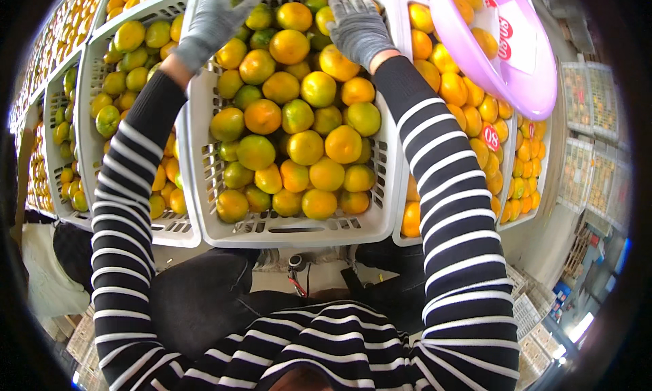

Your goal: The person sorts oranges from white crates into a pink bowl, handling them one by one with gloved hands. The person occasionally transfers oranges between crates and places selected fruit into the bowl.

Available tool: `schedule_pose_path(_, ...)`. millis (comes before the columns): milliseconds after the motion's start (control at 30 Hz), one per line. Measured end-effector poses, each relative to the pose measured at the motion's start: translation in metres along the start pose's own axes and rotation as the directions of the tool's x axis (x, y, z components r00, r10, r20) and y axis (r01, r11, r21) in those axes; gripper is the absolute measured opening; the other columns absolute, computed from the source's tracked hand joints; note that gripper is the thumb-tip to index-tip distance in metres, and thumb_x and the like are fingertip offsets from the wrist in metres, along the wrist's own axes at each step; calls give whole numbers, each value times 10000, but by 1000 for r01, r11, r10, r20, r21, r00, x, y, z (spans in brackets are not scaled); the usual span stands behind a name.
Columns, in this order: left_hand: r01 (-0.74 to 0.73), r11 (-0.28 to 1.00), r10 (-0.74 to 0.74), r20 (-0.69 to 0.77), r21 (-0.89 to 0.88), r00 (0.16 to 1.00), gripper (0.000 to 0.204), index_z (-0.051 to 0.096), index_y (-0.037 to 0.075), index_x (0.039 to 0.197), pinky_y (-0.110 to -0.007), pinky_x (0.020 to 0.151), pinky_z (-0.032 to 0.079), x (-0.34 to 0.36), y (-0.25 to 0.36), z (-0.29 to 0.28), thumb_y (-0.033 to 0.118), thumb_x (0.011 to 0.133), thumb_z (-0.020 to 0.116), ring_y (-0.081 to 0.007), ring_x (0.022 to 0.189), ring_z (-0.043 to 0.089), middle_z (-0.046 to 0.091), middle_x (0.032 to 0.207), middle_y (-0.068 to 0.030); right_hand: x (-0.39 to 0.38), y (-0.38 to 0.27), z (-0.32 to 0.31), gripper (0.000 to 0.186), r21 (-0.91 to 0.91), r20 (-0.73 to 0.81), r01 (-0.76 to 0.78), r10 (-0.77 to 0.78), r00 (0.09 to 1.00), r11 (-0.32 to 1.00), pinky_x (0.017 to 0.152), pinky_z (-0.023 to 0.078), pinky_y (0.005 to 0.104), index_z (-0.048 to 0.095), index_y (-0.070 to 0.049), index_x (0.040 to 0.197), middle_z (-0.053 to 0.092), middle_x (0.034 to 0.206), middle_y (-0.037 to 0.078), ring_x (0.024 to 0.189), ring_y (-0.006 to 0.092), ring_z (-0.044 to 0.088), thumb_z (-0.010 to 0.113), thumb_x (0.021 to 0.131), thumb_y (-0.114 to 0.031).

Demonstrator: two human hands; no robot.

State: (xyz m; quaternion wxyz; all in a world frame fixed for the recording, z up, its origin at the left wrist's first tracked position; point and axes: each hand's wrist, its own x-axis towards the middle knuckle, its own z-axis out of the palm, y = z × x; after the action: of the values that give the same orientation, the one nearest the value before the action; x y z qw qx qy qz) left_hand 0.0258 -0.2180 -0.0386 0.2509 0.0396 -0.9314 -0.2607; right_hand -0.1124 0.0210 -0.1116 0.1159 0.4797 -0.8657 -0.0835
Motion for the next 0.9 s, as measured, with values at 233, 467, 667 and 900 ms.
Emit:
schedule_pose_path(233,262,898,-349,-211,-353,913,212,641,3,1158,-246,930,485,-167,-98,-150,111,979,608,-103,1016,613,673,1077,-40,-16,38,17,540,-59,-147,79,-87,985,995,1076,361,495,508,-109,1397,547,1380,155,1295,337,481,569,911,-335)
schedule_pose_path(467,396,918,-396,46,23,917,105,657,24,997,-365,840,527,-256,-47,-183,38,908,604,-286,900,657,670,947,-132,-49,-64,-58,450,63,114,39,-46,992,997,1055,407,407,571,-100,1314,604,1276,118,1205,281,541,573,931,-335)
schedule_pose_path(667,418,907,-398,410,44,820,274,599,37,1207,-396,923,500,-274,-38,-141,110,945,562,-337,1032,623,637,1085,-162,-83,-31,-47,347,77,127,12,-21,992,997,1021,442,415,615,-63,1222,603,1263,144,1178,310,567,542,956,-272)
schedule_pose_path(900,533,846,-444,516,-30,733,437,495,2,1300,-426,962,485,-282,-53,-124,213,936,611,-399,1105,599,628,1162,-230,-81,-33,-48,347,250,157,-19,-21,987,968,1084,380,411,589,-48,1282,569,1299,180,1233,340,513,518,979,-201)
